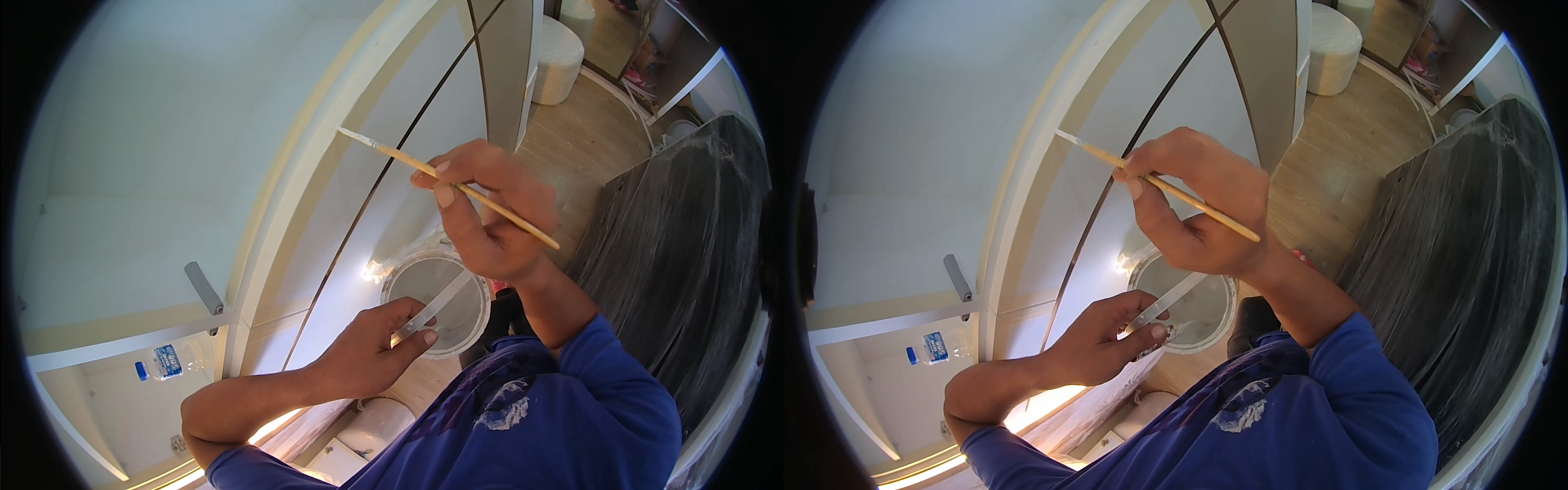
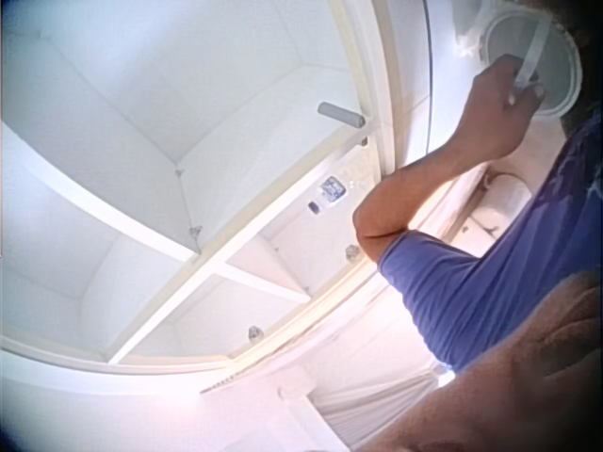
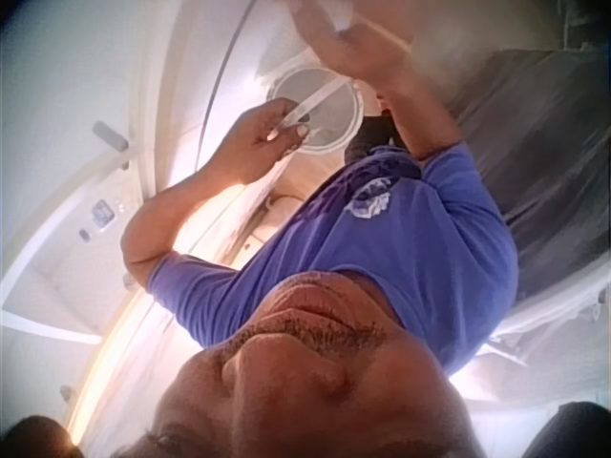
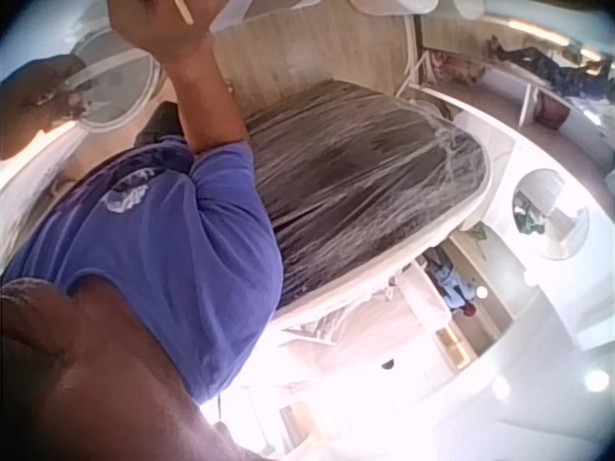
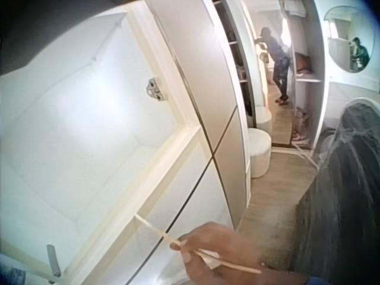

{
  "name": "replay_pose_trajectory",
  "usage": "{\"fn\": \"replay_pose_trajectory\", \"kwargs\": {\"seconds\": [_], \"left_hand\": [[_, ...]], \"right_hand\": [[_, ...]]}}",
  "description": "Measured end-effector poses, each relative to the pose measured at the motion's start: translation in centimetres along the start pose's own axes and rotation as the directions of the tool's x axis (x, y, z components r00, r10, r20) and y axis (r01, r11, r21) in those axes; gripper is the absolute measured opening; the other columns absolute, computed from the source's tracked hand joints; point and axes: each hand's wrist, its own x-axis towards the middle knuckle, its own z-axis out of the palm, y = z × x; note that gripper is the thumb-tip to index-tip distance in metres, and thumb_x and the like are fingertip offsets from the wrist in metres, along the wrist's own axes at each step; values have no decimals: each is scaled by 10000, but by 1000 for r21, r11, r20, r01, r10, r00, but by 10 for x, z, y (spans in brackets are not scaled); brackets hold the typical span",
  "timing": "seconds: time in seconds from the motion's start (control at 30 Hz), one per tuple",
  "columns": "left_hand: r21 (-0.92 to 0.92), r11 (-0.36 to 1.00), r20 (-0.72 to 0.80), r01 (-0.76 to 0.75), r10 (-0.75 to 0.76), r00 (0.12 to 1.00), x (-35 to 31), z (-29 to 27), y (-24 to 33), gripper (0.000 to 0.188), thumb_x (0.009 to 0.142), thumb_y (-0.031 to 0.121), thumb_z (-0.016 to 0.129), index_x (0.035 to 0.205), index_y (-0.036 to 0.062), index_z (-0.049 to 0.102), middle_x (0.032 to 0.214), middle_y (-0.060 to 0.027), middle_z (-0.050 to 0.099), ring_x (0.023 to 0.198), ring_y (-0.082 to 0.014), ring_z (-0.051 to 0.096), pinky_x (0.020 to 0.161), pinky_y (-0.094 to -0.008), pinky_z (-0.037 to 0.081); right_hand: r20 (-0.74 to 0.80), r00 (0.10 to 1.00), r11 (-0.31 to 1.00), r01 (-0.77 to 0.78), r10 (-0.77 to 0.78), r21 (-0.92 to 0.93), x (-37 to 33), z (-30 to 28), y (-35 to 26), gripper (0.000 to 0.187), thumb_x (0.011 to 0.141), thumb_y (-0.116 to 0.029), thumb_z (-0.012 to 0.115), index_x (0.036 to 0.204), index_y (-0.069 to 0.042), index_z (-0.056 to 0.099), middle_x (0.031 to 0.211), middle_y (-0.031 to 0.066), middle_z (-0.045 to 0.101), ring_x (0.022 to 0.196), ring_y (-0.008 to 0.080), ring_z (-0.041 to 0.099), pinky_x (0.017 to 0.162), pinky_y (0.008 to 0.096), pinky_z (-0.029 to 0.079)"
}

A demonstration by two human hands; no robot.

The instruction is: The person paints the edge of a white cabinet unit using a small brush dipped into a container of white paint, wiping the brush on the rim between applications.

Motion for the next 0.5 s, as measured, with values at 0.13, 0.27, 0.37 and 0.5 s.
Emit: {"fn": "replay_pose_trajectory", "kwargs": {"seconds": [0.13,0.27,0.37,0.5], "left_hand": [[4,1000,13,15,-15,1000,0,-2,2,344,1090,273,614,1251,-29,643,1025,-178,724,888,-225,656,810,-398,524],[-13,1000,10,6,-6,1000,-1,-2,0,350,1090,274,614,1257,-32,643,1041,-185,727,920,-236,669,839,-403,528],[-14,1000,9,9,-9,1000,0,-1,2,355,1090,277,613,1261,-33,642,1051,-188,727,944,-238,674,855,-405,529],[-14,998,23,54,-54,998,0,-2,3,358,1090,279,612,1268,-30,641,1068,-192,726,975,-242,676,875,-408,527]], "right_hand": [[-97,995,999,-26,28,22,1,6,6,186,859,88,701,1034,26,690,873,130,762,734,191,741,655,286,579],[-172,984,998,-47,51,32,2,8,12,177,869,83,701,1035,25,688,881,127,765,751,175,744,670,281,587],[-164,986,999,-1,-6,-45,5,4,12,175,868,80,704,1035,28,690,874,126,762,734,185,737,658,290,585],[-97,991,994,82,-90,-76,6,3,13,207,833,101,694,1028,32,700,854,127,755,704,217,723,624,311,572]]}}
